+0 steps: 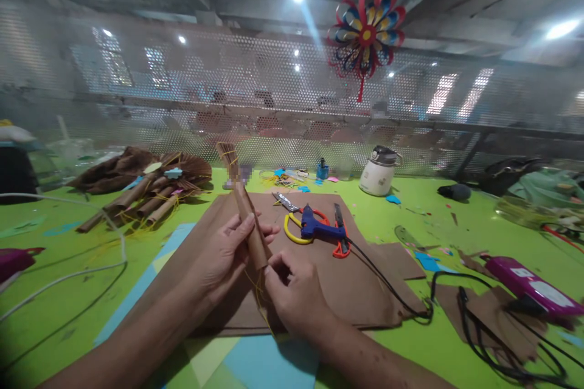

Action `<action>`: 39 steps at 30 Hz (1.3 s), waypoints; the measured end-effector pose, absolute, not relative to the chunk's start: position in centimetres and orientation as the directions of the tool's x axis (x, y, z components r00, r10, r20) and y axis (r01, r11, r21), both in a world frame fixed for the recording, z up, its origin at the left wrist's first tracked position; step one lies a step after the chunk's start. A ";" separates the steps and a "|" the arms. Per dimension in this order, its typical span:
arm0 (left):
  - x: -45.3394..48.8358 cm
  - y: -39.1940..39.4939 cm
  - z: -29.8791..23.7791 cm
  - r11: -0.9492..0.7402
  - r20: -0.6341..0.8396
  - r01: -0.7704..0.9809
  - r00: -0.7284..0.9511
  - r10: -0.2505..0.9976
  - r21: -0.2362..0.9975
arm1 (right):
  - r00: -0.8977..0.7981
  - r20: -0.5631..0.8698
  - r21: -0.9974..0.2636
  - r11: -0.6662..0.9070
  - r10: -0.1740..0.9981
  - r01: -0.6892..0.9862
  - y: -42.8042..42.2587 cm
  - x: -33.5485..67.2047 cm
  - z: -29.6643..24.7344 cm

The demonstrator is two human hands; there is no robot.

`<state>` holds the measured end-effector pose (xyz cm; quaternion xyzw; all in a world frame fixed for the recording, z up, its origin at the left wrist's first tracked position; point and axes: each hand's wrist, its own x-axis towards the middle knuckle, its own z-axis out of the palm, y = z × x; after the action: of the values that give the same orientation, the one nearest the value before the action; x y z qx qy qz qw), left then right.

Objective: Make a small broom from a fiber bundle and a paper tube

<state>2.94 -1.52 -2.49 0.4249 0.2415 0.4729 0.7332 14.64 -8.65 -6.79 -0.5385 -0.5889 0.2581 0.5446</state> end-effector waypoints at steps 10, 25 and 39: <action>2.8 -1.2 -2.8 0.165 0.059 -0.426 0.465 0.883 0.890 | 0.180 0.279 -0.950 0.245 0.943 0.192 -8.1 16.0 -5.4; 3.1 -2.1 -3.1 0.264 -0.017 -0.406 0.520 0.854 0.875 | -0.028 0.078 -0.983 0.072 0.997 -0.171 -7.7 14.6 -6.9; 3.1 -2.0 -3.9 0.318 0.040 -0.410 0.664 0.747 0.855 | 0.075 0.084 -0.956 0.102 0.994 -0.276 -7.7 14.8 -6.0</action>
<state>3.09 -1.97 -3.93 0.4550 0.1851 0.3659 0.7905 14.76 -7.73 -6.00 -0.4156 -0.4313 0.5256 0.6041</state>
